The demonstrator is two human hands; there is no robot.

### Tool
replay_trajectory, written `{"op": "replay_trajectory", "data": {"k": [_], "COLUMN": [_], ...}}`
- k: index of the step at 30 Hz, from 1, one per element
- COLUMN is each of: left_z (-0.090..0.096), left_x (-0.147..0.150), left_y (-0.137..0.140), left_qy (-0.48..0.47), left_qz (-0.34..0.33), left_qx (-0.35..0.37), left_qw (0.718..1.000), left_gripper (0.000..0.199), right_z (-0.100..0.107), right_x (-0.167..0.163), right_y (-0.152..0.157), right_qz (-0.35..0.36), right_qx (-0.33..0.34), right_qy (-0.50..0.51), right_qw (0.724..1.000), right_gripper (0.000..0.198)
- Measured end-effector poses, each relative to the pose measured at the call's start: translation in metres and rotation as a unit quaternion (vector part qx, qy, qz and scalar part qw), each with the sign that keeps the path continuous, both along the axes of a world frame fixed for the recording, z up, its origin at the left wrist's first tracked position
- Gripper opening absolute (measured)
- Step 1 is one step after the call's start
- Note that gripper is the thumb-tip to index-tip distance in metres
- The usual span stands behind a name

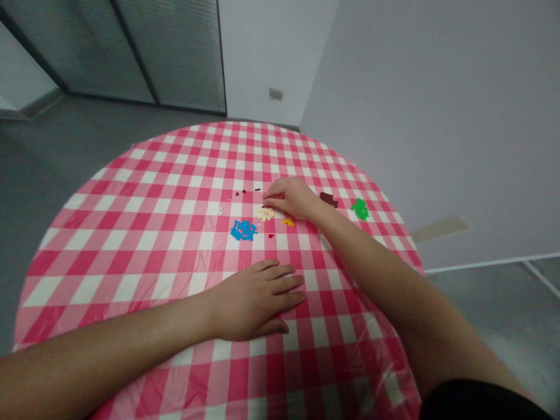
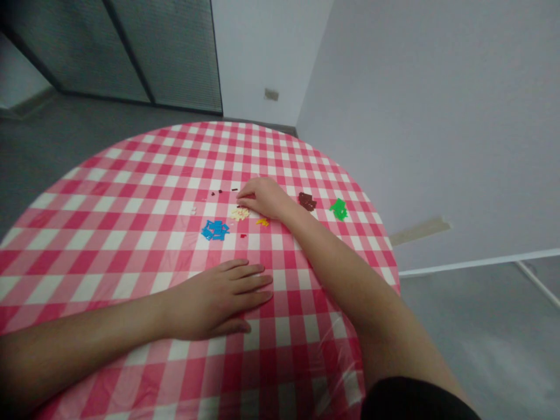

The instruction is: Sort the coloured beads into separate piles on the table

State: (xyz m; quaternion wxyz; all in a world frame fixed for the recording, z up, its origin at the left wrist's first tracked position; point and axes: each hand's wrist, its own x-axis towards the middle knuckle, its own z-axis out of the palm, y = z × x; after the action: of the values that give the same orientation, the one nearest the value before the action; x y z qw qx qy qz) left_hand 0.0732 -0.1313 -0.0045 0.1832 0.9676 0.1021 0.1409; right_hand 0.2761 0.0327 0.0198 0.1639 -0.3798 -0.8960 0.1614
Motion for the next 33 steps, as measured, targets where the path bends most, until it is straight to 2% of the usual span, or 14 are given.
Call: {"op": "replay_trajectory", "data": {"k": [4,14,18,22,24,28,33], "left_z": [0.001,0.000,0.001,0.002,0.001,-0.001,-0.001], "left_x": [0.001,0.001,0.001,0.001,0.001,0.001,0.001], "left_y": [0.000,0.000,0.000,0.000,0.000,0.000,-0.001], "left_qy": [-0.007,0.013,0.007,0.015,0.012,-0.001,0.005], "left_qz": [0.002,0.002,0.002,0.002,0.001,0.001,0.003], "left_qx": [0.008,0.020,0.018,0.019,0.018,0.020,0.015], "left_qw": [1.000,1.000,1.000,1.000,1.000,1.000,1.000], "left_gripper": [0.051,0.052,0.050,0.052,0.052,0.052,0.052], "right_z": [0.000,0.004,0.000,-0.012,-0.017,-0.024,-0.025], "right_x": [-0.013,-0.007,-0.011,-0.015,-0.018,-0.031,-0.055], "right_y": [0.006,0.005,0.008,0.017,0.021,0.022,0.023], "right_qz": [0.021,0.034,0.006,-0.057,-0.063,-0.008,0.081], "right_qx": [-0.025,-0.075,-0.034,0.029,0.044,0.025,0.002], "right_qy": [-0.019,0.017,0.002,0.025,0.036,0.046,0.032], "right_qw": [0.999,0.996,0.999,0.998,0.996,0.999,0.996], "right_gripper": [0.018,0.015,0.017,0.017,0.020,0.029,0.025]}}
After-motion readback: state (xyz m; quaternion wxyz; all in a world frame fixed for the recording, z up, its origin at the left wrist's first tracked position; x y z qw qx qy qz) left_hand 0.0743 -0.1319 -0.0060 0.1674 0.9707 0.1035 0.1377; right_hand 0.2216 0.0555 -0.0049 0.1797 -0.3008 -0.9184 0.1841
